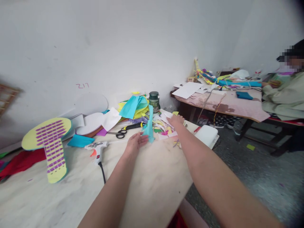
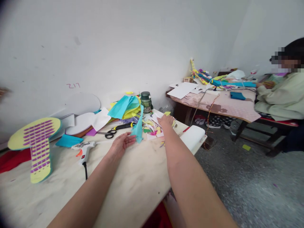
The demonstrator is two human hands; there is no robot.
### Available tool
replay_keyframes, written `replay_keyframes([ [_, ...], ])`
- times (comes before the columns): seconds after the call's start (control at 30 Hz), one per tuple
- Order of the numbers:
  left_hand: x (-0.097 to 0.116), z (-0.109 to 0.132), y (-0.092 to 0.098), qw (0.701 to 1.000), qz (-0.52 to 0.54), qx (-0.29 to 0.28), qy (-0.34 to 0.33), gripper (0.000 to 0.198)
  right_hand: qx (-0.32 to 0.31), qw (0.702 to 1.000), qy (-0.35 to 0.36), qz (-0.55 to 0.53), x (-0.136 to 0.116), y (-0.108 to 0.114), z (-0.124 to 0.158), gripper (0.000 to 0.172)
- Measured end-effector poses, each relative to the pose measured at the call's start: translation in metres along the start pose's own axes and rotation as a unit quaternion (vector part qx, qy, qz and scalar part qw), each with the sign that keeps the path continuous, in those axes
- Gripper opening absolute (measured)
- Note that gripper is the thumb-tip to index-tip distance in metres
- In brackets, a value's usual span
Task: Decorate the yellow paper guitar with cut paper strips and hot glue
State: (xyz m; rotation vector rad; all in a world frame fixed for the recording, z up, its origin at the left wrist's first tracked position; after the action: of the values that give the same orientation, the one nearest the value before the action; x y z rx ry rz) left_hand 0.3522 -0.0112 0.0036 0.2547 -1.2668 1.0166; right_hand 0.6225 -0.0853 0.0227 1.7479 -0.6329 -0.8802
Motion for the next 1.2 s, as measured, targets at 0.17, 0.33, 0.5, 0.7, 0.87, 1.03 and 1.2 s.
replay_keyframes([
  [0.17, 0.000, 0.002, -0.001, 1.000, 0.001, -0.002, 0.002, 0.016, 0.101, 0.993, 0.052, 0.026, -0.010, 0.010, 0.013, 0.039],
  [0.33, 0.004, 0.007, -0.003, 1.000, -0.005, 0.007, 0.011, 0.018, 0.190, 0.970, 0.081, -0.132, -0.045, 0.036, 0.023, 0.038],
  [0.5, 0.020, 0.010, 0.006, 0.999, 0.001, 0.036, -0.035, 0.027, 0.116, 0.875, 0.120, -0.455, -0.102, 0.038, 0.042, 0.040],
  [0.7, 0.042, 0.032, 0.030, 0.991, 0.003, 0.076, -0.115, 0.042, -0.005, 0.752, 0.207, -0.625, -0.167, 0.021, 0.099, 0.036],
  [0.87, 0.048, 0.061, 0.063, 0.981, -0.010, 0.122, -0.150, 0.033, -0.022, 0.743, 0.178, -0.644, -0.194, 0.013, 0.130, 0.040],
  [1.03, 0.048, 0.086, 0.093, 0.977, 0.001, 0.137, -0.162, 0.027, 0.074, 0.908, 0.106, -0.399, -0.184, 0.015, 0.132, 0.038],
  [1.2, 0.042, 0.100, 0.107, 0.981, 0.026, 0.131, -0.144, 0.026, 0.016, 0.888, 0.217, -0.404, -0.211, 0.009, 0.144, 0.036],
])
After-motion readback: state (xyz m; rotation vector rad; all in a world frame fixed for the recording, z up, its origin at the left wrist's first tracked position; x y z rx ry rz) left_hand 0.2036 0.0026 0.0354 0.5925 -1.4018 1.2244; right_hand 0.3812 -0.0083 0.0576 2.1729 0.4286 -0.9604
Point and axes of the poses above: each hand's wrist, its own z-axis away from the middle knuckle, its own y-axis out of the back of the hand, x = y × z, the point moved 4 cm from there along -z, towards the middle knuckle, and after that the axes turned 11 degrees about y, right-handed, at the moved point
